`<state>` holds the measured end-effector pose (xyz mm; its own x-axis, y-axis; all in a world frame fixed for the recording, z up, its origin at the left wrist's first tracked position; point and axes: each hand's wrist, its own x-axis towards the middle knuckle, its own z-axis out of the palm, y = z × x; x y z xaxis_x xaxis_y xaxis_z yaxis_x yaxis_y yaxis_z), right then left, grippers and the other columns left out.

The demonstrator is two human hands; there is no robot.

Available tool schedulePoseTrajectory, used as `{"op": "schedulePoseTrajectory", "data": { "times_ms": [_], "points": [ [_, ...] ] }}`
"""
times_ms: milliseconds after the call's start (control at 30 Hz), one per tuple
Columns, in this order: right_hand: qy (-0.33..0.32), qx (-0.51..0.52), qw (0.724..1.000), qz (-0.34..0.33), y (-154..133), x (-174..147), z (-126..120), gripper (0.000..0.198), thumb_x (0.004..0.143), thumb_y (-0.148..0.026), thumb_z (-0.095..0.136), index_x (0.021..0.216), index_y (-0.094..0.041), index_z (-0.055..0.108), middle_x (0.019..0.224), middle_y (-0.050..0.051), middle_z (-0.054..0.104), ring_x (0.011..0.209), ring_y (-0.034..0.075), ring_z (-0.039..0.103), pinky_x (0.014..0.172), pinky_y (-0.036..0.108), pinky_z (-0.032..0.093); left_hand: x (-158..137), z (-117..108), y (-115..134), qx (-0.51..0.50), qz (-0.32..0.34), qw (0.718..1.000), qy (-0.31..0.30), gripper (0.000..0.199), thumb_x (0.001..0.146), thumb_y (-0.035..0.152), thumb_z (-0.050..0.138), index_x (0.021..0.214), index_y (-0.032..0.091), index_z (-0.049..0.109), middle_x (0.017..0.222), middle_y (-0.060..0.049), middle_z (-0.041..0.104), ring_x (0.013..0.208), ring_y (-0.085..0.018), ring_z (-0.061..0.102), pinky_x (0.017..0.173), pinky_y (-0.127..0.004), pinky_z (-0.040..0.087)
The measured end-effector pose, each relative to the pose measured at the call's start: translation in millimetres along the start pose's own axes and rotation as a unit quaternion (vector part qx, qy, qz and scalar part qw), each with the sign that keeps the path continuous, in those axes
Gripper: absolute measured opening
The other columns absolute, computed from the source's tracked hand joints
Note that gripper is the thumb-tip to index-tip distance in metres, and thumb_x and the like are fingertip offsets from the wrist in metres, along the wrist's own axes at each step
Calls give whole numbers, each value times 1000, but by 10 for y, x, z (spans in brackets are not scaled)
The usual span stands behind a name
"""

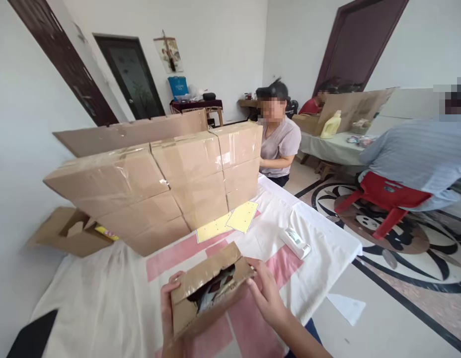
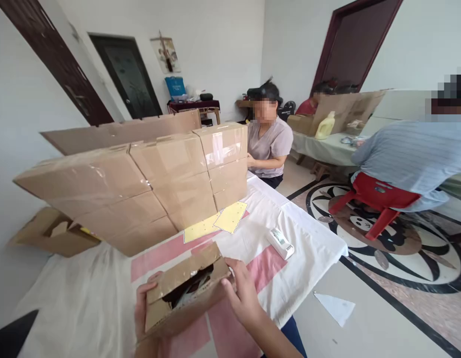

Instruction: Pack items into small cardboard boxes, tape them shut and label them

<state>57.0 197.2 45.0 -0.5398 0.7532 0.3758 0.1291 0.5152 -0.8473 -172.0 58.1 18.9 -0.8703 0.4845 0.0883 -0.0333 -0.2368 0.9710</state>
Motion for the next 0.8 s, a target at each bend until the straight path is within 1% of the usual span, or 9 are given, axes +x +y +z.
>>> {"op": "schedulePoseTrajectory", "data": {
  "times_ms": [67,100,167,233,333,467,600,667,800],
  "points": [
    [40,27,997,53,-86,157,77,23,99,-31,51,118,-24,60,113,8,69,107,24,66,92,37,56,-44,9,-25,-14,3,1000,4,57,65,81,65,88,29,60,123,-7,64,113,-35,64,93,-52,55],
    [57,40,995,72,-105,219,113,18,97,-30,51,111,-23,60,106,7,68,100,23,66,86,35,56,-69,7,-32,-12,8,1000,1,55,65,79,67,90,30,61,127,-8,64,119,-37,62,97,-54,53],
    [76,58,992,87,-101,297,168,15,95,-28,50,106,-23,58,99,5,66,92,22,65,78,34,55,-120,-6,-25,22,16,1000,-9,49,68,74,68,95,33,63,139,-7,60,136,-39,52,112,-58,43],
    [70,66,992,86,-72,321,197,16,94,-27,49,107,-23,56,99,4,63,90,21,63,75,34,54,-157,-29,7,56,18,998,-11,41,72,67,67,98,35,65,145,-2,57,145,-39,43,122,-58,31],
    [54,69,992,89,-52,320,200,18,91,-22,47,108,-23,54,102,4,61,93,22,61,80,36,52,-159,-76,68,91,11,996,-14,39,71,66,69,95,35,68,145,0,58,146,-40,41,125,-59,26],
    [50,66,991,108,-74,347,177,21,85,-16,46,105,-23,51,101,4,58,96,23,59,83,37,50,-133,-138,150,122,13,992,-43,63,59,82,69,97,31,68,142,-8,58,144,-45,41,123,-64,26],
    [41,73,991,105,-78,376,160,25,82,-13,46,105,-23,49,101,4,56,95,22,57,84,38,49,-173,-154,233,201,-29,978,-39,56,63,68,75,105,33,64,130,-5,62,136,-41,51,121,-60,33],
    [32,79,991,101,-76,381,154,28,81,-11,45,106,-23,49,103,4,55,98,23,57,87,39,49,-192,-135,258,204,-49,977,-26,53,63,66,74,103,32,64,122,-3,63,133,-39,52,121,-56,35],
    [12,97,990,102,-86,387,151,32,81,-7,41,109,-23,47,108,5,53,104,23,54,94,42,47,-218,-65,309,174,-60,983,-3,51,62,60,77,101,30,64,122,-1,63,137,-38,48,125,-52,28]
  ]
}}
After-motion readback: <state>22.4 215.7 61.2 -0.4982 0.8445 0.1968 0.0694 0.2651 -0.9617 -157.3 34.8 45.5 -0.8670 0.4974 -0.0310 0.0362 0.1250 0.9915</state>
